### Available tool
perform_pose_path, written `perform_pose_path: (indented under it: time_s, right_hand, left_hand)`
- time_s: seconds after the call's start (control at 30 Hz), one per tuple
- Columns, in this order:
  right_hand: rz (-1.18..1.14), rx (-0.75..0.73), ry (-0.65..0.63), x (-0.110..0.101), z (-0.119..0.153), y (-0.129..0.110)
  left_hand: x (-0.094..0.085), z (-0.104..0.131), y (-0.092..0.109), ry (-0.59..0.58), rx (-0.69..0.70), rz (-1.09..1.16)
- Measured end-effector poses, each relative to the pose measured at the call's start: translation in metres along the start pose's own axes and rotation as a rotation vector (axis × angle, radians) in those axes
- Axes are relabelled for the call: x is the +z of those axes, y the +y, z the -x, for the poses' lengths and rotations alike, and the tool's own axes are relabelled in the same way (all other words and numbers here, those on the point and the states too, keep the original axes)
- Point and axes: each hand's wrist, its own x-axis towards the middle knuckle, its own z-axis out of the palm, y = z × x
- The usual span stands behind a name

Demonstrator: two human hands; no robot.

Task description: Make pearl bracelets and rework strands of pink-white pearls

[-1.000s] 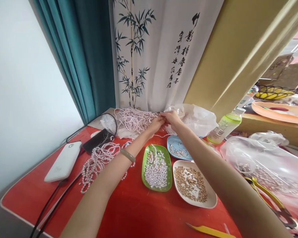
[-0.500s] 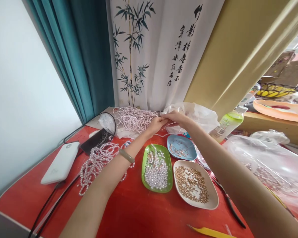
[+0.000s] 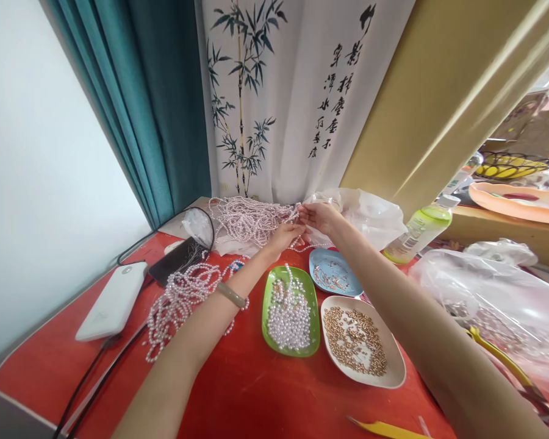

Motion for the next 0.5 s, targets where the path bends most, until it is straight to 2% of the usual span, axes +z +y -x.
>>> perform_pose_path:
  time_s: [0.13, 0.27, 0.4, 0.5]
  right_hand:
    - [-0.115, -0.103, 0.040, 0.006, -0.009, -0.008]
    - [-0.128, -0.176, -0.015, 0.013, -0.018, -0.017]
    - [-0.019, -0.132, -0.131, 0.011, -0.017, -0.013]
    - [0.075, -0.098, -0.136, 0.002, -0.006, 0.003]
  left_hand:
    - [-0.003, 0.012, -0.014, -0.023, -0.098, 0.085]
    - [-0.009, 0.013, -0.023, -0.008, -0.122, 0.171]
    - [-0.011, 0.012, -0.026, 0.011, -0.110, 0.235]
    - [-0.010, 0.012, -0.025, 0.034, -0.100, 0.281]
